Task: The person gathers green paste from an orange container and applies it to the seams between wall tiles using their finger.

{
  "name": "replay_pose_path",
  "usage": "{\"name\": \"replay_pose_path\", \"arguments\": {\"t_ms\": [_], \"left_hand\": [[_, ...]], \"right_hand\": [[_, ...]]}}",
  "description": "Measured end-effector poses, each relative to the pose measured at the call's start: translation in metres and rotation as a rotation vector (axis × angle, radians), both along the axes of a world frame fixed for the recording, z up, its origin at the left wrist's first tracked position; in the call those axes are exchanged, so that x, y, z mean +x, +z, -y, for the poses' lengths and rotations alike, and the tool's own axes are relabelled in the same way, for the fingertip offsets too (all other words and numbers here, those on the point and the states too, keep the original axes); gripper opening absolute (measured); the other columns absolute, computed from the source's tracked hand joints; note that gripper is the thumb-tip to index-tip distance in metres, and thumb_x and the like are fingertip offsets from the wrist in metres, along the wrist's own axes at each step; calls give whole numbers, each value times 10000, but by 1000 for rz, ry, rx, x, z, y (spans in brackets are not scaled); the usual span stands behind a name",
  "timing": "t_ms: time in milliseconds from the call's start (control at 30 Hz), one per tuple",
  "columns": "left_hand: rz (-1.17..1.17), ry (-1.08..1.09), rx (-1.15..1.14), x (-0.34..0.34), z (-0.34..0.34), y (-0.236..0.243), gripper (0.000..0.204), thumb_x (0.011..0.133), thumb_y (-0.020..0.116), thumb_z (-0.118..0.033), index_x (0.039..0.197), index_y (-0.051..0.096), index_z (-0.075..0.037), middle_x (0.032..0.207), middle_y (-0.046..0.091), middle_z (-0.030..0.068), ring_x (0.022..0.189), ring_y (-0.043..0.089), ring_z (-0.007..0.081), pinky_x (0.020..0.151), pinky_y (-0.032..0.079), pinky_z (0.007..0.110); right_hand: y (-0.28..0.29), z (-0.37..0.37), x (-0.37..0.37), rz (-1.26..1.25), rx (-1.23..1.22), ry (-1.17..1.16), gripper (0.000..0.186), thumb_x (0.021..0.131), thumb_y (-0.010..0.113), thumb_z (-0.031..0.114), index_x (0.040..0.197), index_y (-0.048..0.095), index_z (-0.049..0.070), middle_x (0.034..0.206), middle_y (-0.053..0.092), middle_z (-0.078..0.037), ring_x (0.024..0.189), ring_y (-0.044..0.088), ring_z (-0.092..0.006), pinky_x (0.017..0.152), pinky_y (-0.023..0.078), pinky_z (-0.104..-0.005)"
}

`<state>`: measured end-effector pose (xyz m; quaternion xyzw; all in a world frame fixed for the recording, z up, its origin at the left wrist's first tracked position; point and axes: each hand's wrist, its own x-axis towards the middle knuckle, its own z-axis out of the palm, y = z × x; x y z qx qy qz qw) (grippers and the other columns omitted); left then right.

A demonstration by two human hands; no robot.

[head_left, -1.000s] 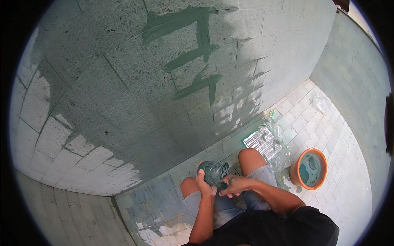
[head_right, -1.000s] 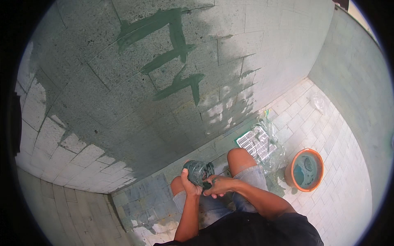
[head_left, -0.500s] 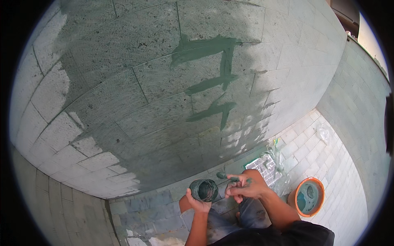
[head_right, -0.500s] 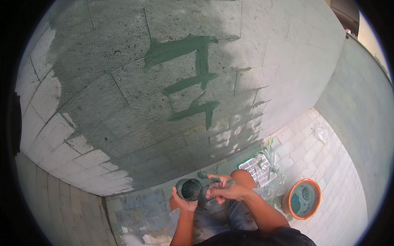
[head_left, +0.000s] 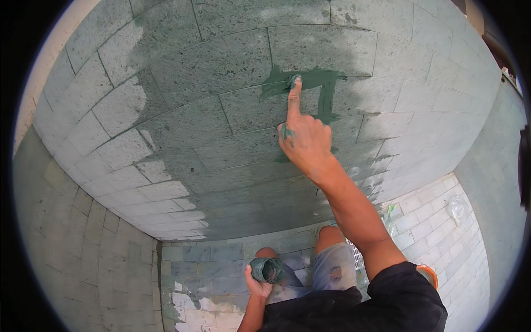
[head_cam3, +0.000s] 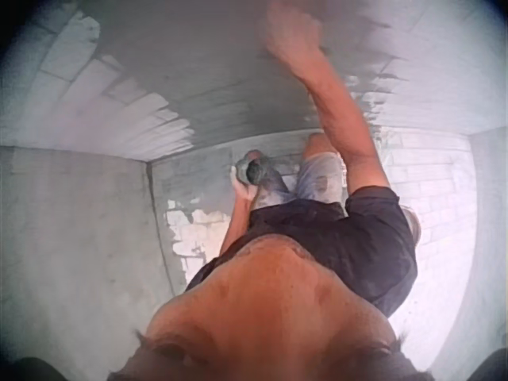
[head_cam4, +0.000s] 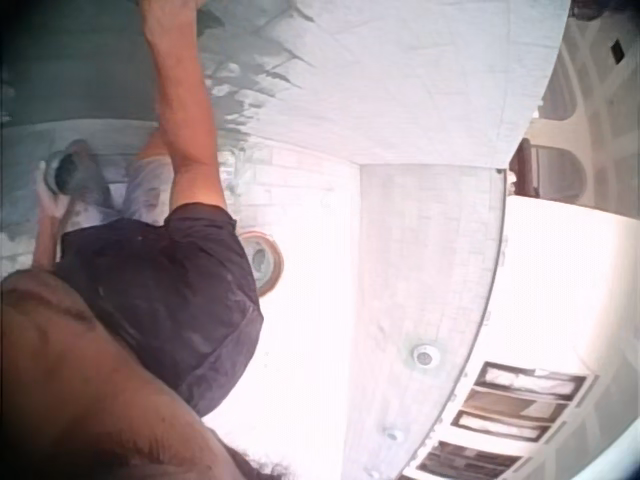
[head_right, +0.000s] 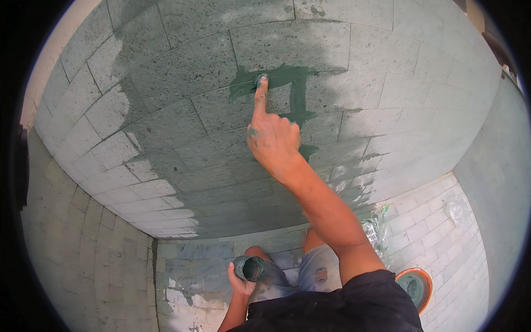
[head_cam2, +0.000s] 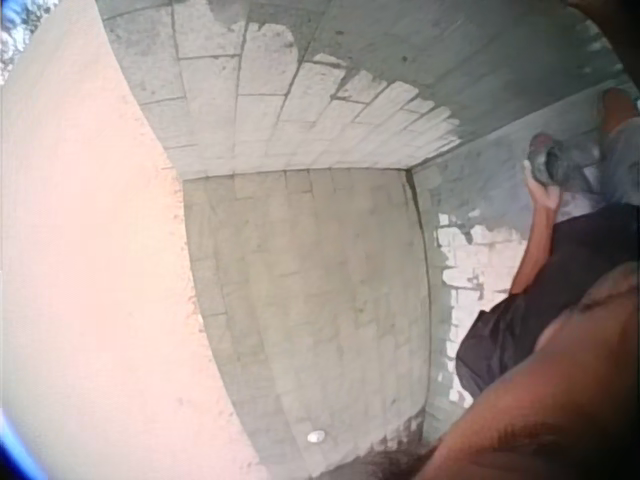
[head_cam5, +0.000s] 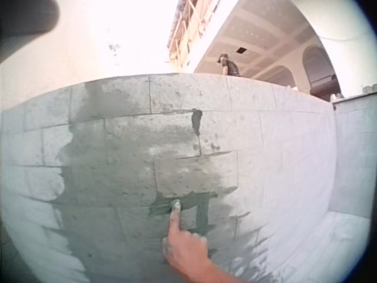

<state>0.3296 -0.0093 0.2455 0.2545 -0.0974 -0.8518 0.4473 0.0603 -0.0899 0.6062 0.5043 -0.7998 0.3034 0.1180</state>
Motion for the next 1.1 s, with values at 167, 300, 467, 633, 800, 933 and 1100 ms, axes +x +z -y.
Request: {"name": "replay_pose_path", "arguments": {"t_ms": [167,300,467,633,800,933,1100], "left_hand": [[13,-72,85,2,-5,-13,546,931,487,-500,1211,567,-38,1180,646,147,1121,613,323,983,490,505],[73,-104,66,-11,-5,-33,529,941,503,-477,1226,543,-33,1181,636,148,1110,620,316,976,496,498],[54,-145,106,-12,-2,-60,494,951,507,-445,1224,541,-35,1156,643,146,1095,626,314,963,505,490],[56,-166,81,-16,1,-63,473,955,508,-436,1207,553,-38,1146,645,144,1083,630,314,955,508,485],[87,-184,123,-15,6,-73,456,952,525,-419,1192,562,-33,1138,650,140,1069,638,312,942,515,482],[99,-185,85,-17,4,-71,451,951,532,-414,1184,565,-30,1134,652,138,1062,639,309,933,519,482],[128,-218,109,-19,7,-82,451,953,526,-412,1188,564,-28,1134,651,141,1065,639,310,932,521,485]], "right_hand": [[-1,19,18,-31,8,104,974,847,610,142,1553,-57,69,655,649,-187,582,645,-394,537,495,-479],[0,20,30,7,27,260,960,851,612,132,1560,-32,71,673,636,-187,636,652,-391,580,505,-452],[-19,9,8,267,-367,333,936,854,632,167,1568,34,73,692,610,-142,660,645,-275,665,523,-378],[-30,4,-15,317,-359,162,974,841,650,187,1573,13,103,645,600,-97,618,639,-222,640,518,-330],[-18,8,-3,266,-264,105,1004,834,647,220,1574,-25,130,607,623,-86,568,652,-253,573,512,-332],[-6,6,4,180,-111,89,1011,841,658,233,1579,-29,164,611,610,-70,571,633,-235,597,511,-333],[2,10,9,169,-78,227,962,838,662,223,1584,58,150,710,669,-117,600,619,-212,658,519,-319]]}}
